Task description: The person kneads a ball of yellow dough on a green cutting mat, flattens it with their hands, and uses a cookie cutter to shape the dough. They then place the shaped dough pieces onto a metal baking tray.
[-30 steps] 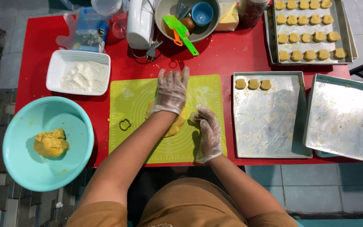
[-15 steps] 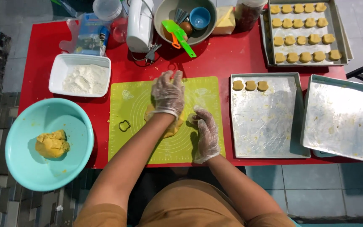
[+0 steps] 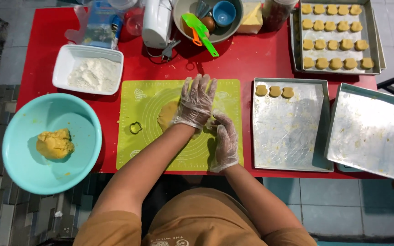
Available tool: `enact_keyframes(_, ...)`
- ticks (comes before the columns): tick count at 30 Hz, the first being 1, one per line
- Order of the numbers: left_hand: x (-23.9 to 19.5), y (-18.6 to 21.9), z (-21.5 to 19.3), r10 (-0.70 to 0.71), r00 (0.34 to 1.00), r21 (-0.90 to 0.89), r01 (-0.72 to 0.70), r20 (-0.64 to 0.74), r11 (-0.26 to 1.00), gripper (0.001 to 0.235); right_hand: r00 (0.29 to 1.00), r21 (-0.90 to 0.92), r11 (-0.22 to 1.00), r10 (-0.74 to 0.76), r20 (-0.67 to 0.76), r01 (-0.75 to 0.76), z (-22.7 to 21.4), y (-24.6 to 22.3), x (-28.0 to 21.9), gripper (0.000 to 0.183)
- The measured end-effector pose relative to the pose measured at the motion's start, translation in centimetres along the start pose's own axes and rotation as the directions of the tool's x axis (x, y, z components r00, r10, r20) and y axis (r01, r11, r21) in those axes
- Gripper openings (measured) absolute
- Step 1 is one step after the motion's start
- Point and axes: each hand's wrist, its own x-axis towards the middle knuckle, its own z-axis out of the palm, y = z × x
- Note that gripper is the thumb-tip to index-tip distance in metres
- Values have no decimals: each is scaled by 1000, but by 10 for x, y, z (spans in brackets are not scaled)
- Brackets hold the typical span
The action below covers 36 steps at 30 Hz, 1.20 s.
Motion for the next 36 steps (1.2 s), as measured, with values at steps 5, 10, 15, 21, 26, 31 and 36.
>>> enact_keyframes(5, 19, -39, -4, -333, 943, -566, 275, 2, 777, 48, 999, 39, 999, -3, -48, 5, 11, -17, -2, 36)
enact_keyframes(10, 2, -102, 8, -386, 922, -232, 372, -18, 899, 36, 1000, -6, 1000, -28, -1, 28, 0, -6, 1, 37)
enact_keyframes(15, 3, -84, 7, -381, 893, 9, 391, 240, 920, 55, 999, 26, 999, -25, -27, 26, 8, -11, -1, 36)
enact_keyframes(21, 14, -70, -40, -278, 907, 47, 278, 315, 959, 66, 1000, -31, 999, -15, -27, 15, 7, -10, -3, 40)
enact_keyframes(26, 21, -80, -35, -303, 881, -23, 333, 363, 943, 68, 999, -35, 999, -2, -51, 1, 10, -14, 2, 40)
enact_keyframes(31, 6, -108, -5, -328, 935, -348, 354, 133, 868, 58, 997, -2, 999, 37, -63, -37, 13, -8, -8, 39)
enact_keyframes(36, -6, -113, -88, -491, 828, -873, 426, 271, 237, 41, 999, 17, 1000, 2, -37, -1, 22, -19, -12, 33)
